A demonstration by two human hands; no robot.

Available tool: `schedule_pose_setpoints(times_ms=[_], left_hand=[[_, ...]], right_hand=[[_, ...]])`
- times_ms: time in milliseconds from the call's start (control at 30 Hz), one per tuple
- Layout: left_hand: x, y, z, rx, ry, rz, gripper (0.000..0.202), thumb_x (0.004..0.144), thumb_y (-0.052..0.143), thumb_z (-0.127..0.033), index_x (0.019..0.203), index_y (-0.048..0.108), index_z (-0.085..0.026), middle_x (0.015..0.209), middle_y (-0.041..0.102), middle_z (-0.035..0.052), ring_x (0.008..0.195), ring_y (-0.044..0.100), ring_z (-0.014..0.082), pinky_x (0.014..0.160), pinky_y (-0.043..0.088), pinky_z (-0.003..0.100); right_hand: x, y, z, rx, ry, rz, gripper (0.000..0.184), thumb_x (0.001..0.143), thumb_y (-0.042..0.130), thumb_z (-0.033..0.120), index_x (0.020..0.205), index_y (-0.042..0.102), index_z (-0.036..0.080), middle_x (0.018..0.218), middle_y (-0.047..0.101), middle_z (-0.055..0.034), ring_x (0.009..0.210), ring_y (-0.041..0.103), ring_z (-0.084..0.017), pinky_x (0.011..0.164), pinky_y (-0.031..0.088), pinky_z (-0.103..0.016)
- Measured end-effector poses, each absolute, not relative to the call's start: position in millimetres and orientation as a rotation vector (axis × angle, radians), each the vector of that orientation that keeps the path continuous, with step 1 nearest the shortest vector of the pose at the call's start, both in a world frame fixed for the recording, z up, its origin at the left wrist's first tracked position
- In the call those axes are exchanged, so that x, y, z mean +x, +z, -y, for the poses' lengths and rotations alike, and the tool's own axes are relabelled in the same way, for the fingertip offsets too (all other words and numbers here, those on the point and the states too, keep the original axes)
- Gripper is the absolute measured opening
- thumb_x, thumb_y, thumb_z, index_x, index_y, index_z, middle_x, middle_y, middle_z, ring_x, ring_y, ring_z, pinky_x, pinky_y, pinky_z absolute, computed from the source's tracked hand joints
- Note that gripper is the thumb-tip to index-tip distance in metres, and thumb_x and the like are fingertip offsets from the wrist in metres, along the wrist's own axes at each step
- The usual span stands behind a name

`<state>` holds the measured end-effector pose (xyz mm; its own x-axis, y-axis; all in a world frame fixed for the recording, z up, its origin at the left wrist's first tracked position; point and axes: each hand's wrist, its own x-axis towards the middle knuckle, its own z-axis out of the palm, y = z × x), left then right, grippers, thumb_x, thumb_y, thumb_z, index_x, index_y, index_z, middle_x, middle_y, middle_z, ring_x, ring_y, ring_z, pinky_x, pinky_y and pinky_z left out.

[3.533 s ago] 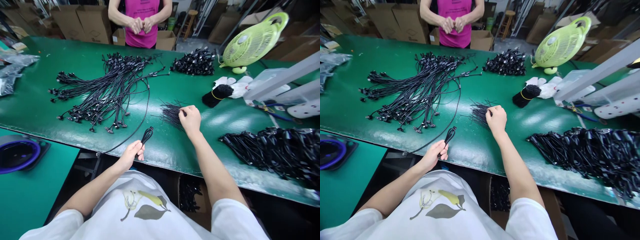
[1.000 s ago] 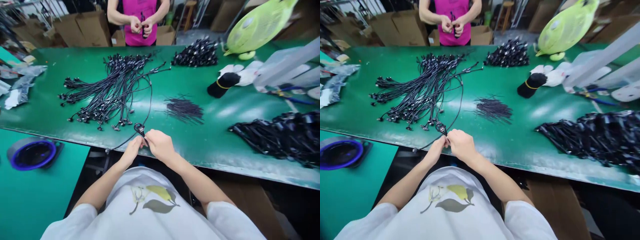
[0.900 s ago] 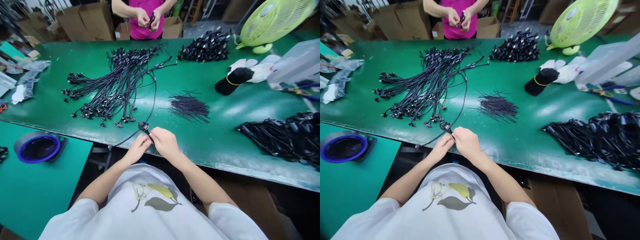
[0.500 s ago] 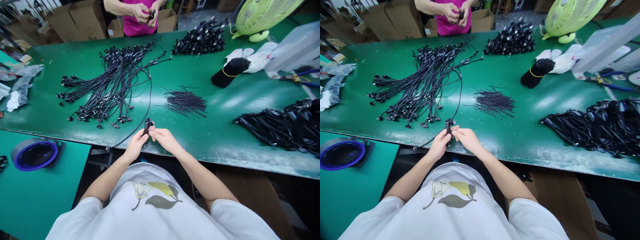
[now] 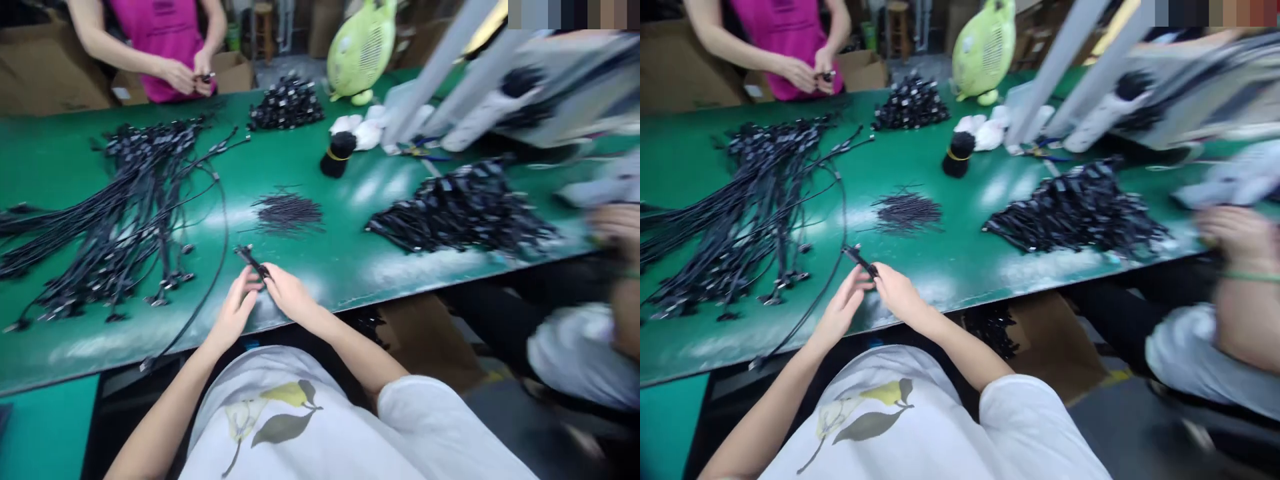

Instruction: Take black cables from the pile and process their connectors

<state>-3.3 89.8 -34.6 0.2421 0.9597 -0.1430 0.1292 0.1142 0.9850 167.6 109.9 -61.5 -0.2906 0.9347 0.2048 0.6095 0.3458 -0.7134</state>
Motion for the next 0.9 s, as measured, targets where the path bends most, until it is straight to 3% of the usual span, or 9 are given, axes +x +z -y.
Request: schedule_pose_setpoints(times_ms=[100,233,333,467,533,633,767,833,900], left_hand=[[-58,-51,-67,1.957,0.614,-1.521,0.063,0.09,0.05,-0.047,0.146,0.037,-0.022,0.135,0.055,0.0133,0.127,0.049,0.0296,0.11,0.034,0.049],[-128,-69,-35,2.248,0.308,-1.967,0.064,0.093,0.037,-0.052,0.145,0.038,-0.016,0.13,0.054,0.0194,0.121,0.05,0.0384,0.098,0.043,0.053],[-143,-70,-19,2.282,0.184,-2.05,0.056,0.095,0.03,-0.047,0.134,0.051,-0.013,0.117,0.06,0.0194,0.107,0.057,0.036,0.089,0.046,0.048],[-135,-64,-19,1.965,0.287,-2.035,0.042,0.094,0.036,-0.043,0.115,0.061,-0.018,0.107,0.063,0.0128,0.098,0.06,0.0296,0.082,0.045,0.039],[-129,-57,-20,1.619,0.472,-1.991,0.037,0.091,0.043,-0.046,0.109,0.062,-0.021,0.1,0.064,0.0081,0.093,0.06,0.0251,0.079,0.044,0.035],[-114,-41,-17,1.094,0.789,-1.698,0.04,0.087,0.051,-0.052,0.107,0.06,-0.019,0.068,0.053,-0.001,0.067,0.051,0.0157,0.068,0.04,0.028],[-82,-11,-12,0.778,0.826,-1.365,0.046,0.081,0.062,-0.053,0.105,0.06,-0.014,0.055,0.039,-0.0063,0.055,0.036,0.0094,0.055,0.028,0.022],[-72,3,-8,0.777,0.78,-1.257,0.044,0.083,0.061,-0.052,0.104,0.061,-0.014,0.055,0.04,-0.006,0.054,0.034,0.0082,0.054,0.025,0.022],[-74,12,-1,0.803,0.759,-1.188,0.04,0.085,0.061,-0.049,0.104,0.061,-0.014,0.056,0.04,-0.006,0.053,0.032,0.007,0.052,0.023,0.021]], right_hand=[[249,-54,-129,-1.599,0.343,2.084,0.033,0.099,0.033,0.022,0.12,0.058,0.017,0.107,0.065,-0.0106,0.098,0.06,-0.02,0.088,0.048,-0.032],[390,-17,-146,-2.106,-0.448,1.701,0.037,0.1,0.031,0.023,0.123,0.06,0.016,0.102,0.063,-0.0129,0.09,0.054,-0.019,0.081,0.041,-0.029],[471,-4,-156,-2.246,-0.557,1.507,0.042,0.1,0.031,0.025,0.128,0.056,0.006,0.109,0.059,-0.0232,0.092,0.049,-0.022,0.078,0.036,-0.034],[512,-8,-158,-2.31,-0.482,1.571,0.042,0.091,0.056,0.033,0.122,0.061,0.007,0.103,0.062,-0.0223,0.085,0.049,-0.023,0.074,0.035,-0.037],[499,-10,-153,-2.287,-0.549,1.538,0.045,0.087,0.061,0.036,0.122,0.061,0.007,0.113,0.06,-0.0262,0.091,0.052,-0.028,0.078,0.037,-0.042],[428,-8,-146,-2.067,-0.557,1.587,0.045,0.091,0.053,0.035,0.128,0.056,0.01,0.127,0.054,-0.0269,0.109,0.051,-0.035,0.09,0.038,-0.051],[255,-11,-145,-1.341,0.022,2.189,0.058,0.09,0.055,0.034,0.143,0.04,0.016,0.14,0.049,-0.0185,0.129,0.044,-0.03,0.103,0.041,-0.046],[170,-13,-155,-0.995,0.135,2.473,0.058,0.088,0.06,0.035,0.141,0.045,0.017,0.148,0.041,-0.017,0.134,0.04,-0.028,0.105,0.04,-0.043],[109,-12,-183,-0.894,0.188,2.646,0.04,0.088,0.062,0.032,0.126,0.06,0.018,0.137,0.055,-0.0133,0.125,0.05,-0.024,0.1,0.042,-0.037]])
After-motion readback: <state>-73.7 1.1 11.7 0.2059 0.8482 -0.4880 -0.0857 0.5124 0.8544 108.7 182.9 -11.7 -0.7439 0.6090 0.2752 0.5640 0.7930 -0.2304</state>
